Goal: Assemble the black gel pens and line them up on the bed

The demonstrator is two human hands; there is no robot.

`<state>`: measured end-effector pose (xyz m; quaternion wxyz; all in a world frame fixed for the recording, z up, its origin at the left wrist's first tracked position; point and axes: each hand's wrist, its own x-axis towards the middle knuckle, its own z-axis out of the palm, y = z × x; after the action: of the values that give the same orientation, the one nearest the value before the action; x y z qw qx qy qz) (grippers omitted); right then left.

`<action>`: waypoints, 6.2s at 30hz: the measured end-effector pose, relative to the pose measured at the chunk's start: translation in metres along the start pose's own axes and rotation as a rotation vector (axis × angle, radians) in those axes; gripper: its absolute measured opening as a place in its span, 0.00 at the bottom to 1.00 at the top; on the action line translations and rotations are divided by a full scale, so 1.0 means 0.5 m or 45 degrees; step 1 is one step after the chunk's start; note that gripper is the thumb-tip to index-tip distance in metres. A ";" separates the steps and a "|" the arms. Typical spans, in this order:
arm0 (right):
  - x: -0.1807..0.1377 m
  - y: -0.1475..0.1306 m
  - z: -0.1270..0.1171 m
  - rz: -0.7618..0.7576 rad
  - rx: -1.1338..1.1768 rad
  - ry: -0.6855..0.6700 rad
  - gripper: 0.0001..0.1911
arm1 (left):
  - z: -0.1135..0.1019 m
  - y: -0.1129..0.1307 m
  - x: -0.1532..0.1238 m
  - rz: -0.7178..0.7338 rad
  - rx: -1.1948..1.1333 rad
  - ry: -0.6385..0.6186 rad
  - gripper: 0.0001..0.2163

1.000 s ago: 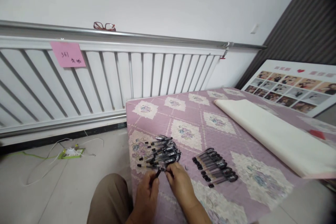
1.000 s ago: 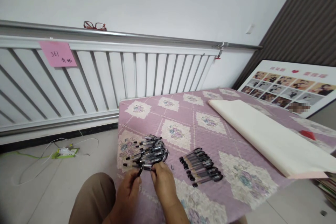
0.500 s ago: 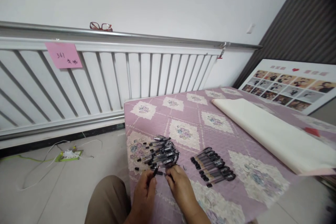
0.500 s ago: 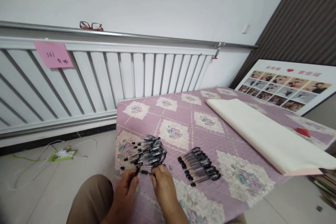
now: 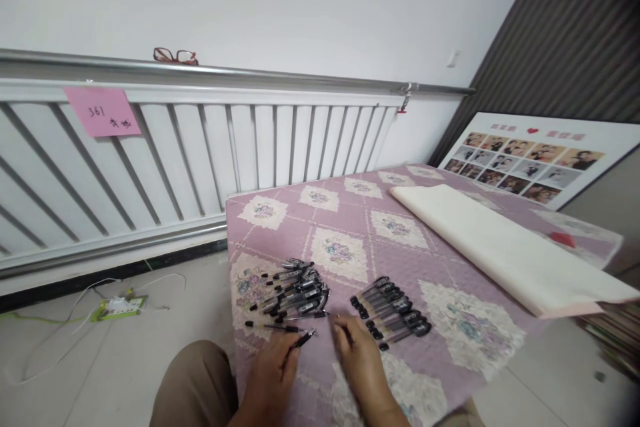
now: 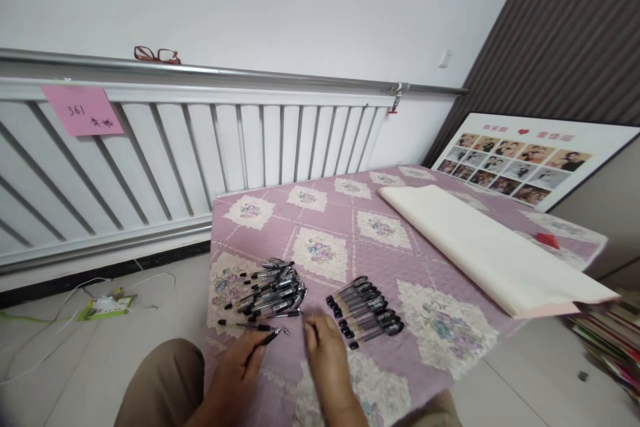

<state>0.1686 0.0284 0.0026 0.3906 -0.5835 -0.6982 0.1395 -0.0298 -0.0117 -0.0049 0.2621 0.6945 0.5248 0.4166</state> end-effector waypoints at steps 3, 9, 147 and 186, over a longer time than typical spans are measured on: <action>0.028 -0.003 -0.004 -0.014 -0.036 -0.006 0.10 | -0.001 0.001 0.001 0.017 0.004 0.000 0.13; 0.080 -0.047 0.023 -0.195 -0.145 -0.170 0.10 | -0.002 0.007 0.004 0.004 -0.002 0.041 0.12; -0.047 0.257 -0.259 0.163 -0.421 0.056 0.23 | 0.019 -0.029 -0.011 0.754 0.587 -0.032 0.11; -0.058 0.111 -0.161 0.185 -0.491 0.183 0.24 | 0.026 -0.015 -0.013 0.515 0.464 -0.064 0.09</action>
<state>0.2652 -0.0036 0.0081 0.3093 -0.7048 -0.6383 -0.0107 -0.0231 -0.0143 -0.0195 0.0571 0.8310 0.4351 0.3417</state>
